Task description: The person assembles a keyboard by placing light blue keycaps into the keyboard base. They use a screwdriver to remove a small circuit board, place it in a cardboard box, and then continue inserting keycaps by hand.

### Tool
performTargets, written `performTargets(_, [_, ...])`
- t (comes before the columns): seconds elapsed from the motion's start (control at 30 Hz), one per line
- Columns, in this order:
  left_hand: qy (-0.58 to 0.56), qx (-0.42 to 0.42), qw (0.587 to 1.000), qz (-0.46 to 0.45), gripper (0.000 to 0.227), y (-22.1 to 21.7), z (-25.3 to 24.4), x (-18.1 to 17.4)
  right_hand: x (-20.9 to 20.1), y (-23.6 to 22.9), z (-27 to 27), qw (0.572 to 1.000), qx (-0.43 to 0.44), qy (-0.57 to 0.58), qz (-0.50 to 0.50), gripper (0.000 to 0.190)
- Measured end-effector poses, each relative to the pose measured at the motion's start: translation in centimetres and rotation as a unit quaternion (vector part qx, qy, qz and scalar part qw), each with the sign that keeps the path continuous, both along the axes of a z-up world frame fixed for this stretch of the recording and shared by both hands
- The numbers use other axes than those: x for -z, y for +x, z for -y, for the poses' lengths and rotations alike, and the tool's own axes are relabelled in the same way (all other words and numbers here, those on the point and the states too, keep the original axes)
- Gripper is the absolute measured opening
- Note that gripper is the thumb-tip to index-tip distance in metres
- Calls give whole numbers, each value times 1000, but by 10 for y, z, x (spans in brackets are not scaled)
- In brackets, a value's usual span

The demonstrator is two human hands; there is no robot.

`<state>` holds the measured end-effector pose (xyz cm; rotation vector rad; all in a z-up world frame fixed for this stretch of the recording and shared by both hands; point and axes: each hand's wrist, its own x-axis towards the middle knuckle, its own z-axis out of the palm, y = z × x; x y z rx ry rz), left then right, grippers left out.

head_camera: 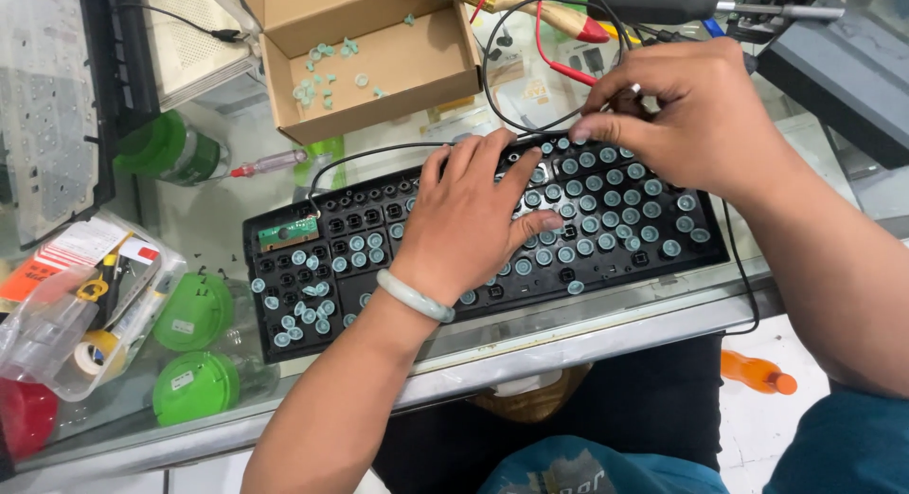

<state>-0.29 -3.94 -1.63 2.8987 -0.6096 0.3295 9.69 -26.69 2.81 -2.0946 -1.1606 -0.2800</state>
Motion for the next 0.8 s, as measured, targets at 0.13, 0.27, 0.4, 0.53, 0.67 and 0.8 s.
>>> performTargets(0.13, [-3,-1,1000,-9,69,0,0,1,-3,4,0,998,-41,-20,-46,24])
performTargets(0.27, [-8,0,1000,-6,68,1,0,-1,1,10,0,994,-94,-28,-49,24])
performTargets(0.4, [-5,-8,1000,-2,65,2,2,-2,0,13,-2,993,-100,-33,-55,20])
performTargets(0.53, [-13,-11,1000,-14,65,2,1,-4,11,14,-4,994,-74,-39,-65,19])
performTargets(0.67, [-12,-10,1000,-8,64,2,1,-4,16,15,-7,996,-81,-39,-30,20])
performTargets(0.8, [-11,-8,1000,0,63,2,1,-1,21,16,-9,996,-83,-28,-12,20])
